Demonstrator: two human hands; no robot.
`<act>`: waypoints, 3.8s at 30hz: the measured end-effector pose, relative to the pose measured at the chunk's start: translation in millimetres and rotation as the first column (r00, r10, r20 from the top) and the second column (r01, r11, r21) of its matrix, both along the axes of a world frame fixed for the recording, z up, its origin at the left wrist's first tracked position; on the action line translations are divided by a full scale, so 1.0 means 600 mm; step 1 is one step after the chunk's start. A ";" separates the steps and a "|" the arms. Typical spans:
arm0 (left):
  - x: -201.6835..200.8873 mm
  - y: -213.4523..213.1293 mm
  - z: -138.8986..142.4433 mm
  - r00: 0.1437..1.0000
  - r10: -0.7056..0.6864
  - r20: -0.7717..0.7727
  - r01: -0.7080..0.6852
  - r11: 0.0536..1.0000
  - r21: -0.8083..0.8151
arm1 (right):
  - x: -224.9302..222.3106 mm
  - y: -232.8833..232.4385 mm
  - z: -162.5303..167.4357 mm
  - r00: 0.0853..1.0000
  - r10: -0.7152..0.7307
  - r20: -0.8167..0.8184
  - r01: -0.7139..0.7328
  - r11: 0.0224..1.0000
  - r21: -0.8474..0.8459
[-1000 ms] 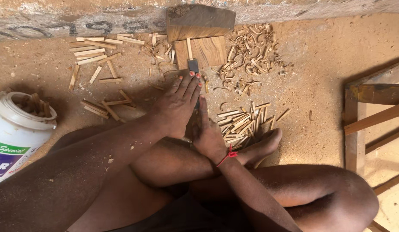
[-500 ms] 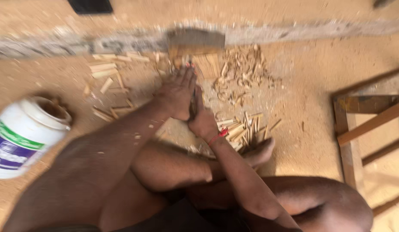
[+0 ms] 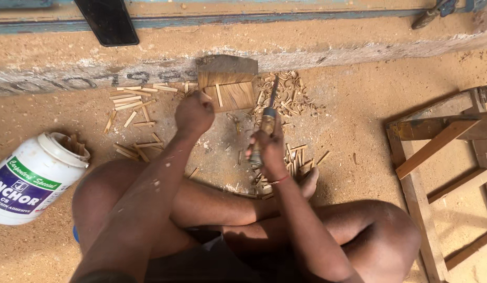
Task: The person sits cross-legged on the floor and uses a chisel to carve small wooden dowels from a block of wood. They repeatedly position the chisel against the wood and strike it to shave off thin strips, accumulating a pile of wood shavings and dowels on the ground.
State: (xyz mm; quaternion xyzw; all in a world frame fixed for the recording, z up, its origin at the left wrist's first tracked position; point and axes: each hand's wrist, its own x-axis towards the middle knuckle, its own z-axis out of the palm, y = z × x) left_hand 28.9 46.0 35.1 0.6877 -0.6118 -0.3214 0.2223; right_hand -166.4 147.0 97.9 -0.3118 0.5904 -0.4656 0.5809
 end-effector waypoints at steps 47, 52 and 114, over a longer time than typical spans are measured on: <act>-0.014 0.091 0.019 0.513 -0.729 0.453 0.736 0.645 0.205 | 0.075 0.067 -0.125 0.472 0.518 -0.714 -0.436 0.841 0.322; -0.018 0.047 0.050 0.514 -0.695 0.503 0.692 0.682 0.236 | 0.090 0.007 -0.127 0.518 0.449 -0.728 -0.430 0.872 0.232; 0.368 0.084 0.052 0.802 -0.534 0.268 0.439 0.831 0.342 | -0.139 0.108 0.139 0.895 0.153 -0.418 -0.158 0.987 0.022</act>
